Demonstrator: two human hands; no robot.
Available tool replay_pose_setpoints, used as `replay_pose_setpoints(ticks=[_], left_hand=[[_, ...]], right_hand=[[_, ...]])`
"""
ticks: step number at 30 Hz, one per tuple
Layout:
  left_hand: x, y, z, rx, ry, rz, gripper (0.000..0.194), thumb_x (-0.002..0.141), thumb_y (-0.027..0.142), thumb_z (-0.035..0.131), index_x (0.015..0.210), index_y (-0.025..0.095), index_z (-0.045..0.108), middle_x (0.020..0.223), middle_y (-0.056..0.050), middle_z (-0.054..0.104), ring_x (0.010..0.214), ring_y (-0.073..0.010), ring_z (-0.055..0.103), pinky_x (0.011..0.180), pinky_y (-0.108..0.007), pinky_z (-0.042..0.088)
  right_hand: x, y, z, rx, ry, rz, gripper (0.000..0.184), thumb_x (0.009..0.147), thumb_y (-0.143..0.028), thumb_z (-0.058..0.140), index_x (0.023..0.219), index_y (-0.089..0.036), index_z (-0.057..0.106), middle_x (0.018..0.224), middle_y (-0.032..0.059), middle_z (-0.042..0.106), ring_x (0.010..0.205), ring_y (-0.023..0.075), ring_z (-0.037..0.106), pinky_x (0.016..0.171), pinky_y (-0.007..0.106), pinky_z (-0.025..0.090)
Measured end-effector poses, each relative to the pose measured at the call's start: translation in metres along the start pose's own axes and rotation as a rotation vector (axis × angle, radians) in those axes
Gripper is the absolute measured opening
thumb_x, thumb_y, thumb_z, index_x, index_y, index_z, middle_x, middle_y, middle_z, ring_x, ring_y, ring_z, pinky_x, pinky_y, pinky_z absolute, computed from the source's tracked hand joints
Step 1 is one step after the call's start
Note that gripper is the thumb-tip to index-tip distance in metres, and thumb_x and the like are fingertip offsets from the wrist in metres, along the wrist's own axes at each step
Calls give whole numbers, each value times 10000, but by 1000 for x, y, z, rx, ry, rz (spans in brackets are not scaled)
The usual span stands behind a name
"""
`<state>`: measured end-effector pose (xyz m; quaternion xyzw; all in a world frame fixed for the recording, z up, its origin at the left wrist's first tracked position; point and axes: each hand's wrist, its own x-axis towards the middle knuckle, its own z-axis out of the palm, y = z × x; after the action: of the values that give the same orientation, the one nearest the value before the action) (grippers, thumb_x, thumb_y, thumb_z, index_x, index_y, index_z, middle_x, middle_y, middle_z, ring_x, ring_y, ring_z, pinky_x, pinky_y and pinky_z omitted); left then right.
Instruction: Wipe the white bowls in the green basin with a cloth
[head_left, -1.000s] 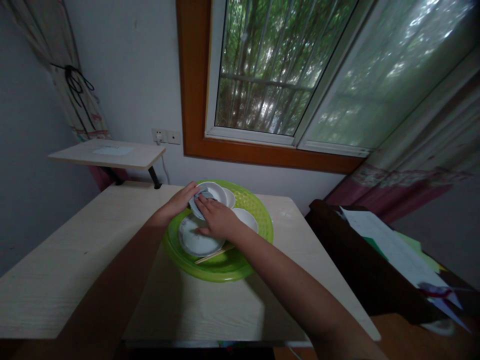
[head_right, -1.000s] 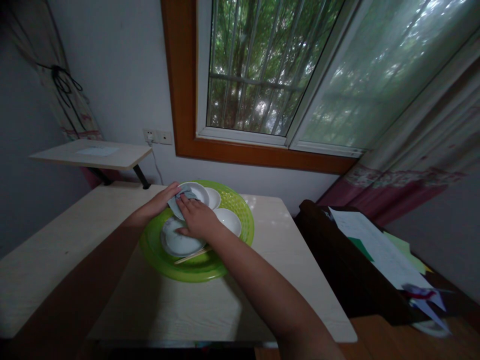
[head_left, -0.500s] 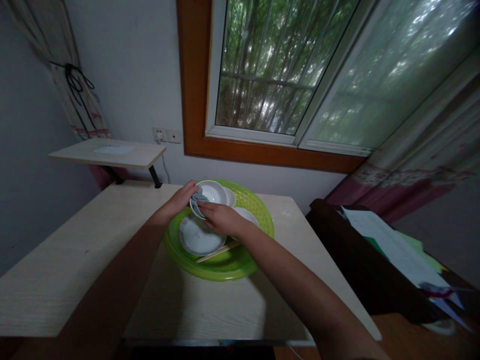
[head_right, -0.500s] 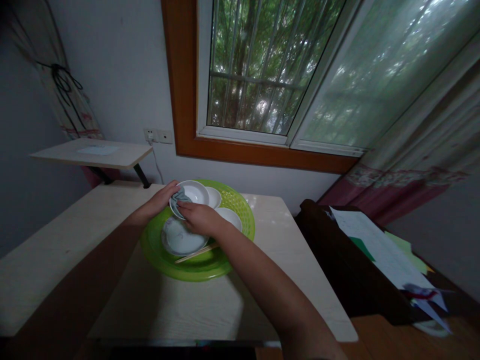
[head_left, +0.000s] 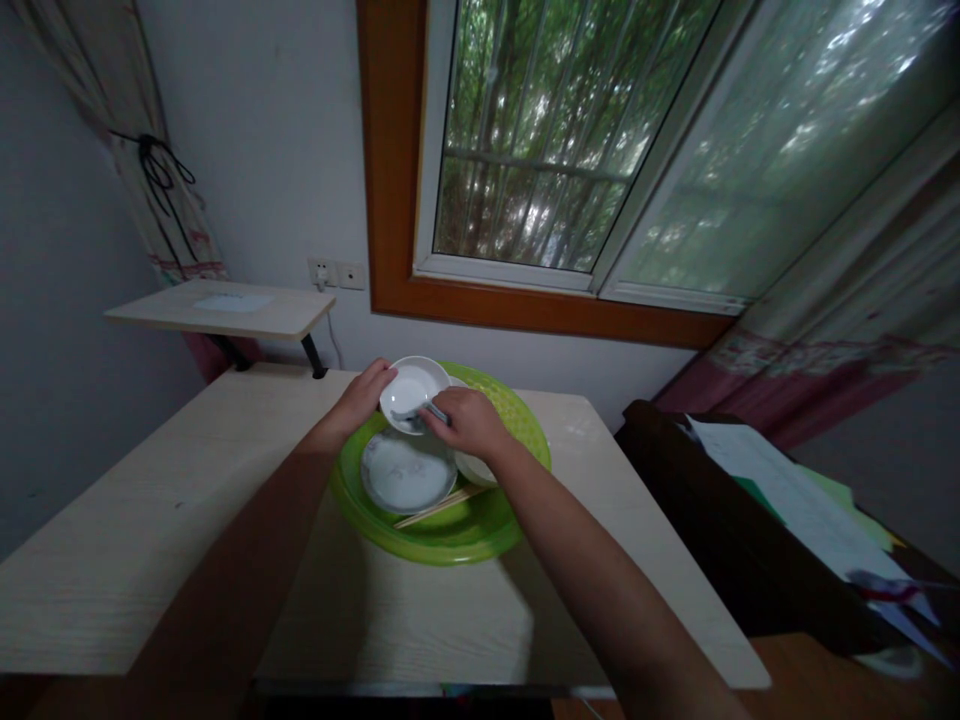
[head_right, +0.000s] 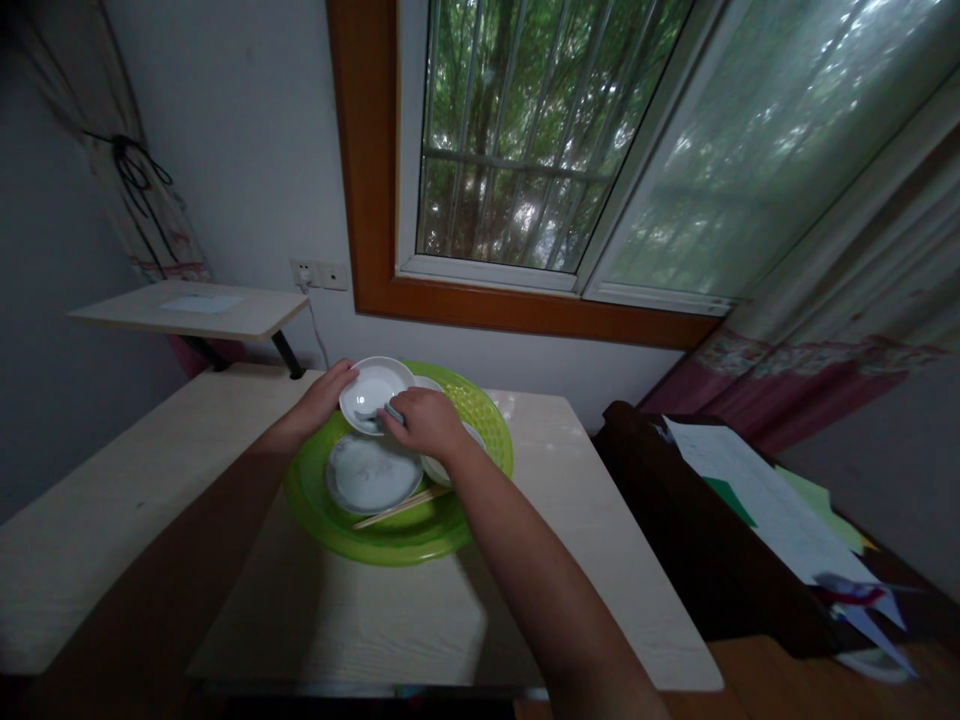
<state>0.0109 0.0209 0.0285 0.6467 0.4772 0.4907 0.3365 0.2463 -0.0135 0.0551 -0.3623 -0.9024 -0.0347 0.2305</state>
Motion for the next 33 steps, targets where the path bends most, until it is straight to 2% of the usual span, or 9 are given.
replay_pose_setpoints(ticks=[2,7,10,13,17,20,23,27,33], left_hand=[[-1,1,0,-22,-3,-11,295,941,526,514,877,238,510,810,1,558,792,-210,555,708,-321,439],[-5,8,-1,-40,-57,-10,308,945,545,505,906,240,514,833,-7,564,812,-218,553,743,-330,445],[-8,11,0,-36,-90,9,320,928,553,520,912,234,535,865,-18,581,841,-225,558,762,-334,455],[-9,14,1,-32,-104,5,320,921,549,526,913,230,542,864,-15,580,832,-219,557,742,-326,457],[-11,18,2,-46,-89,12,305,917,531,542,901,226,537,863,-15,588,823,-215,567,730,-323,458],[-11,18,2,-75,-102,-7,319,908,540,546,931,222,553,859,-17,601,804,-215,568,705,-320,456],[-11,16,2,-92,-142,-17,344,888,551,562,967,216,570,856,-15,610,788,-209,566,681,-309,449],[-9,14,2,-92,-184,4,375,872,556,599,1007,206,597,901,-22,637,811,-208,588,686,-302,462],[-8,9,6,-53,-200,67,469,876,569,644,1138,179,634,1051,-84,707,946,-252,666,792,-343,524]], right_hand=[[0,9,0,71,141,145,473,1058,-479,464,735,-194,659,765,64,691,738,187,590,724,287,392],[0,40,3,342,648,614,536,1008,-611,436,641,-226,500,605,-27,500,621,150,441,620,274,319],[1,55,5,453,741,751,544,971,-672,438,686,-220,539,646,-21,542,665,160,477,642,272,346],[3,57,9,531,650,753,571,960,-707,429,764,-203,612,746,13,641,735,176,555,695,273,410],[4,39,14,640,368,619,576,981,-704,440,895,-191,686,873,42,729,823,193,645,753,283,490],[4,27,16,704,181,527,473,952,-619,598,1109,-190,719,1062,69,776,946,213,703,854,321,540],[4,26,18,637,59,488,450,855,-459,773,1192,-166,716,1154,102,777,996,246,717,917,373,557],[5,33,25,556,-15,550,300,844,-223,709,1129,-135,742,1089,101,793,950,248,726,867,366,580],[7,41,33,478,69,596,240,899,-197,603,1070,-146,763,1057,102,798,960,247,727,898,378,577]])
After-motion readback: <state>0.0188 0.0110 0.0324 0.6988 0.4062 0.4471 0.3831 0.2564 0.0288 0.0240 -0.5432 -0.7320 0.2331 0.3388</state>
